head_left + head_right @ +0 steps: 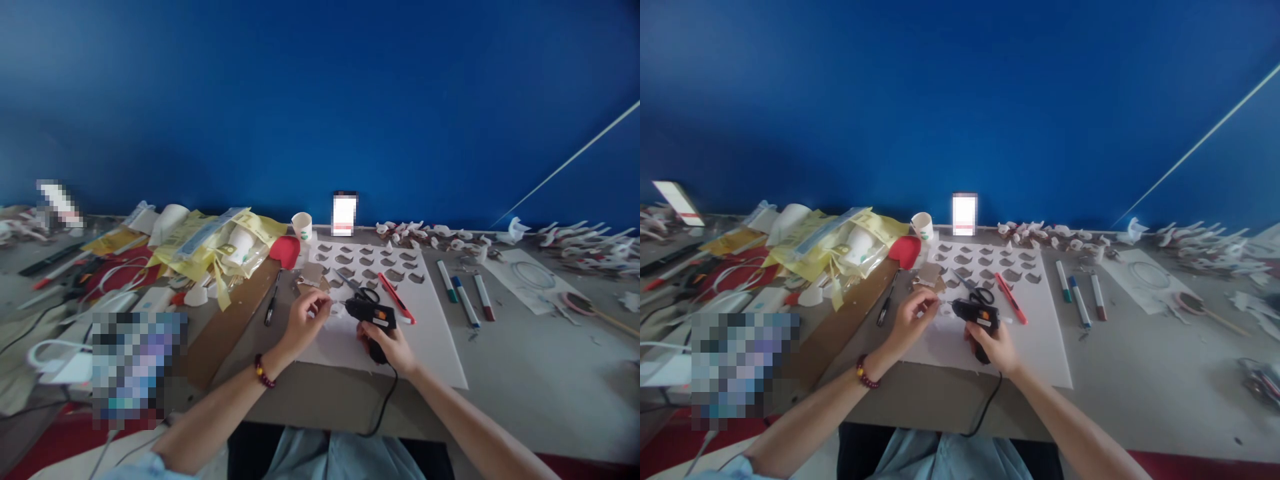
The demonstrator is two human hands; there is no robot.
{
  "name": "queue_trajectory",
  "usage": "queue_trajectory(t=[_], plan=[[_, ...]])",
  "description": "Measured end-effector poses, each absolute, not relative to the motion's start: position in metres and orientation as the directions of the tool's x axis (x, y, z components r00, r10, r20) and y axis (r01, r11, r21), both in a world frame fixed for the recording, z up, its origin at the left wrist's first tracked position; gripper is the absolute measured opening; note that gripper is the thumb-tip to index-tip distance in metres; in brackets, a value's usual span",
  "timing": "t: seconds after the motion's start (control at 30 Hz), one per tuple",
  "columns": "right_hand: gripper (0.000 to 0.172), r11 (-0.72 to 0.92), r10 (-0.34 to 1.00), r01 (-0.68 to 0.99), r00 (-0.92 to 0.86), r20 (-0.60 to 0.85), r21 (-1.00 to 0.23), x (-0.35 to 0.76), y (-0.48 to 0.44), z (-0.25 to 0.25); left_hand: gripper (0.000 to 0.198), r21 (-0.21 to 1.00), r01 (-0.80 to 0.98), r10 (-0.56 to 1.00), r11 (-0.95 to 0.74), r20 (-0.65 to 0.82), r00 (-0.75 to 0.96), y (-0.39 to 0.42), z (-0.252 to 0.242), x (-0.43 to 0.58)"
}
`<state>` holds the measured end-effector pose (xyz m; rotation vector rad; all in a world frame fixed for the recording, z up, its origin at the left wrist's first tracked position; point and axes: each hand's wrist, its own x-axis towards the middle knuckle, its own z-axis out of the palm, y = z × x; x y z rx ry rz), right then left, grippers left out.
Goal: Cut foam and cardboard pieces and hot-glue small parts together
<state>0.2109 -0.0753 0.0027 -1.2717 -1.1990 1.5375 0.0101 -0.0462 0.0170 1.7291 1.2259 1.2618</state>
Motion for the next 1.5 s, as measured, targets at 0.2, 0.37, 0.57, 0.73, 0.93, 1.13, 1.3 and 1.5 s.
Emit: queue_trajectory(t=[0.2, 0.37, 0.57, 0.73, 0.93, 1.13, 1.3, 1.5], plan=[[0.050, -0.194, 0.961, 0.027, -0.197, -0.195, -0.981, 0.211, -0.075, -0.004, 0.015, 0.893, 0.302, 0.943, -0.334, 0.315, 0.110, -0.048, 0.019, 0.010], [0.050, -0.169, 0.965, 0.060, -0.195, -0.177, -0.984, 0.212, -0.074, -0.009, 0.015, 0.893, 0.302, 0.942, -0.335, 0.314, 0.116, -0.048, 0.019, 0.010], [0.049, -0.179, 0.969, 0.141, -0.146, -0.199, -0.974, 0.209, -0.074, -0.004, 0.016, 0.890, 0.289, 0.936, -0.353, 0.333, 0.116, -0.049, 0.018, 0.011], [0.050, -0.259, 0.956, 0.128, -0.105, -0.273, -0.957, 0.210, -0.071, 0.003, 0.015, 0.883, 0.273, 0.924, -0.382, 0.371, 0.092, -0.047, 0.017, 0.010], [0.047, -0.137, 0.984, 0.319, -0.061, -0.165, -0.938, 0.228, -0.064, 0.016, 0.016, 0.891, 0.262, 0.922, -0.372, 0.387, -0.006, -0.042, 0.017, 0.008], [0.045, -0.049, 0.979, 0.375, -0.166, -0.119, -0.926, 0.244, -0.066, 0.029, 0.015, 0.894, 0.260, 0.920, -0.365, 0.389, -0.045, -0.041, 0.021, 0.007], [0.050, -0.136, 0.976, 0.492, -0.083, -0.202, -0.860, 0.251, -0.087, 0.017, 0.014, 0.890, 0.264, 0.921, -0.371, 0.389, -0.017, -0.042, 0.021, 0.007], [0.052, -0.196, 0.975, 0.676, 0.210, -0.070, -0.710, 0.245, -0.113, 0.006, 0.015, 0.903, 0.255, 0.933, -0.345, 0.361, -0.014, -0.042, 0.018, 0.006]])
